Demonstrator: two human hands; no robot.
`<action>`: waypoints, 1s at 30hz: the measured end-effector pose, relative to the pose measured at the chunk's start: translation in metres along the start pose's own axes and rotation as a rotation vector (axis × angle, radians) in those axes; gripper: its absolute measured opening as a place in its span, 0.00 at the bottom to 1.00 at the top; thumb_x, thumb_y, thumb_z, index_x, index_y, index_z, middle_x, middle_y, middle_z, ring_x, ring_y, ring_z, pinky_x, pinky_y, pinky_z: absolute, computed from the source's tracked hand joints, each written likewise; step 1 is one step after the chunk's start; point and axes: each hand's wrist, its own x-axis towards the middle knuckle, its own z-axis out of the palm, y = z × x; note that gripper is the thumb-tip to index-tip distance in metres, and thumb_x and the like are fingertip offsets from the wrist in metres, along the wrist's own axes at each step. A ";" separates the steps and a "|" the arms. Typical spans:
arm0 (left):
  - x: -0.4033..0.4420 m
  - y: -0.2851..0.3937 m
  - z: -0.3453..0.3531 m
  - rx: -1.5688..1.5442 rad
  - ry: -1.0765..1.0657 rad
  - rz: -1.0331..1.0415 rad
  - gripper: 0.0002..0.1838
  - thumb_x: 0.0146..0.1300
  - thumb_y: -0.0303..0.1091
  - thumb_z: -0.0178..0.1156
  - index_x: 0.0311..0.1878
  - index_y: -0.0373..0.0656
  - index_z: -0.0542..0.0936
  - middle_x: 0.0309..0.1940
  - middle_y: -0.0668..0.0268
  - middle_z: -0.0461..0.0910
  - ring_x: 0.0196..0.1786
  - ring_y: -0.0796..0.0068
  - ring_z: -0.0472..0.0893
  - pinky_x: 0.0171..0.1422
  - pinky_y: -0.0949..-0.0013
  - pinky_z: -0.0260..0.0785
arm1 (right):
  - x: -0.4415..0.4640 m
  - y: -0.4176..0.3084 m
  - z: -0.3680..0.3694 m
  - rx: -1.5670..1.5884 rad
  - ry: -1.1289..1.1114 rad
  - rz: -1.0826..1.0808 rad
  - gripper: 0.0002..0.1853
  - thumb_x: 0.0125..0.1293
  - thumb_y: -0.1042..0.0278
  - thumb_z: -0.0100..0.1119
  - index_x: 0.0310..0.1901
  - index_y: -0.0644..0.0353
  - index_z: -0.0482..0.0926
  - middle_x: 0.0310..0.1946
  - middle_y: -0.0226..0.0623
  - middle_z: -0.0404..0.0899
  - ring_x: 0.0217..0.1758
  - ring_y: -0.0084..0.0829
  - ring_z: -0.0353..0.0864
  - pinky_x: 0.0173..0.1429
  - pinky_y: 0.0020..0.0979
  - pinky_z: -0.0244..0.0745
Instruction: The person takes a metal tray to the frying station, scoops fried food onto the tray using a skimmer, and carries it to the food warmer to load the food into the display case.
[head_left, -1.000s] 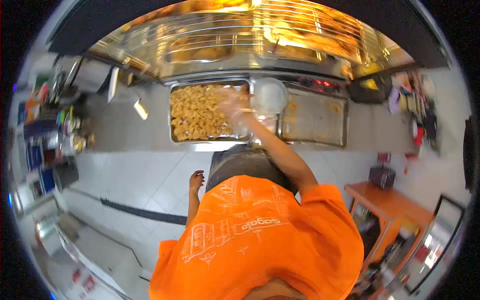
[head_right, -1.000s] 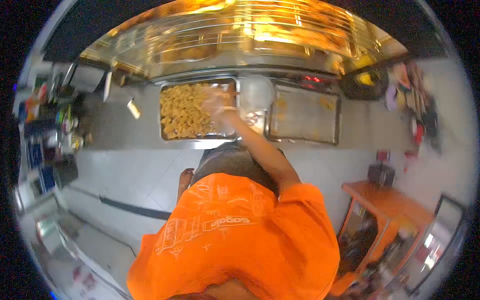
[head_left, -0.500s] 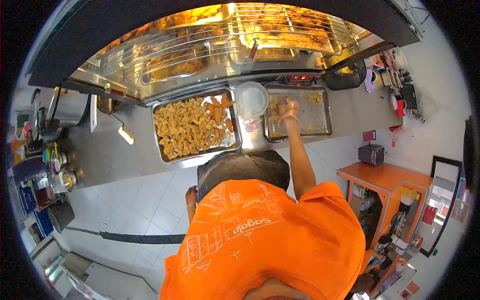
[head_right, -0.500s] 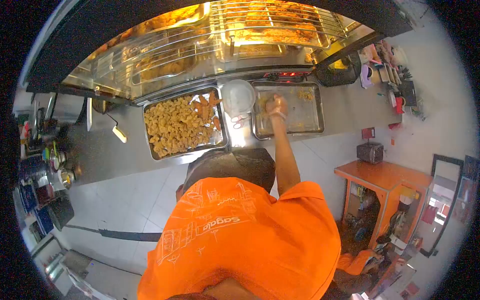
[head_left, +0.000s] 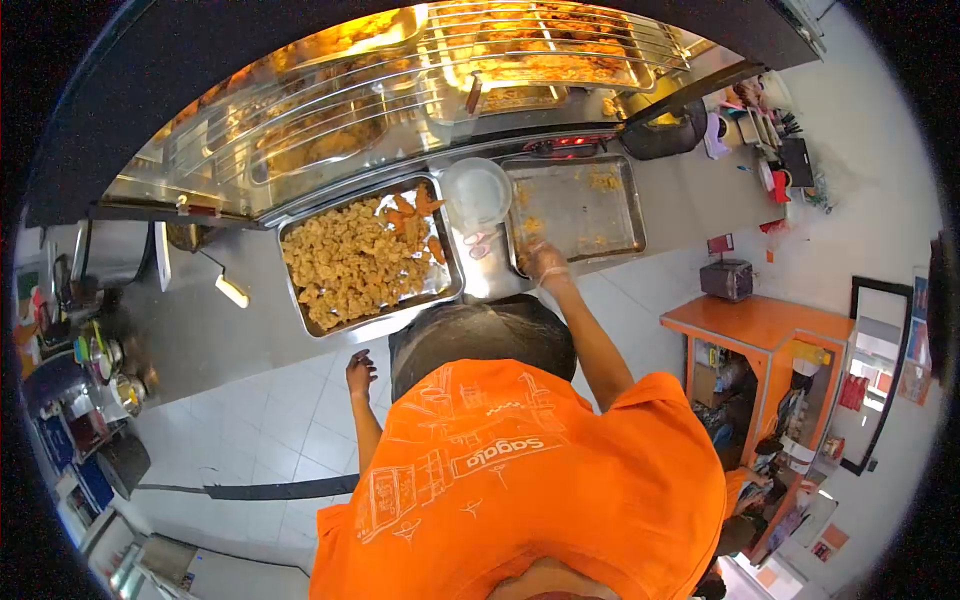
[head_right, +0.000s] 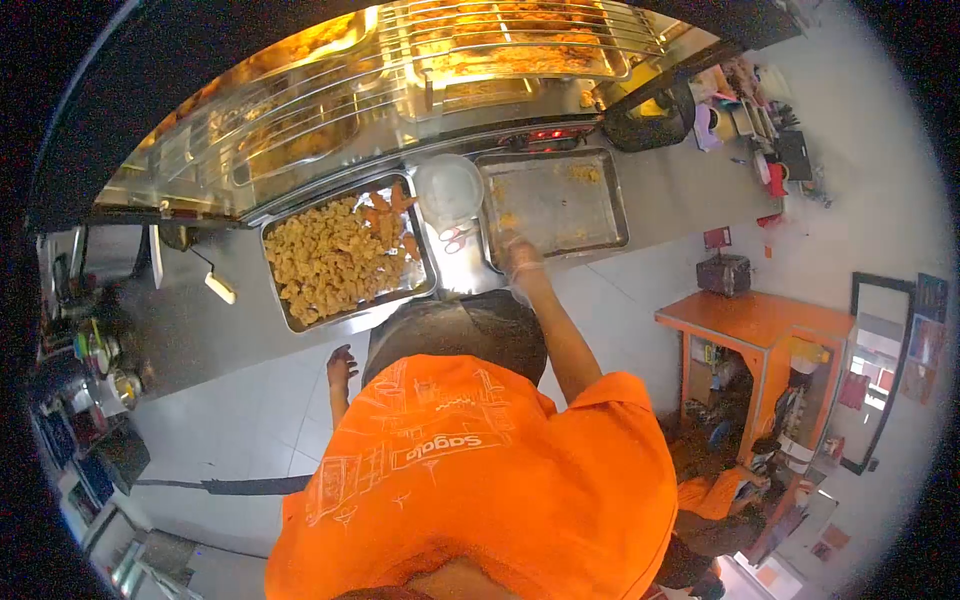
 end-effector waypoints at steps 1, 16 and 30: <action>-0.001 -0.002 0.000 -0.003 -0.014 -0.001 0.16 0.58 0.29 0.46 0.50 0.46 0.76 0.28 0.68 0.75 0.27 0.77 0.75 0.26 0.73 0.69 | 0.002 -0.003 0.003 0.137 0.079 0.091 0.11 0.49 0.66 0.57 0.37 0.52 0.79 0.39 0.46 0.79 0.40 0.46 0.79 0.43 0.40 0.75; -0.001 -0.037 -0.055 -0.014 0.014 -0.023 0.13 0.60 0.33 0.49 0.47 0.49 0.77 0.27 0.68 0.74 0.27 0.77 0.76 0.25 0.73 0.70 | 0.067 0.085 -0.068 0.249 0.491 0.457 0.16 0.50 0.58 0.59 0.35 0.62 0.82 0.31 0.47 0.81 0.35 0.37 0.82 0.38 0.35 0.75; -0.057 -0.018 -0.025 0.157 0.170 -0.040 0.14 0.59 0.33 0.49 0.47 0.48 0.78 0.27 0.68 0.75 0.27 0.78 0.75 0.26 0.73 0.68 | 0.122 0.207 -0.049 -0.203 0.429 0.354 0.14 0.58 0.61 0.54 0.44 0.56 0.77 0.37 0.39 0.80 0.35 0.35 0.78 0.37 0.32 0.74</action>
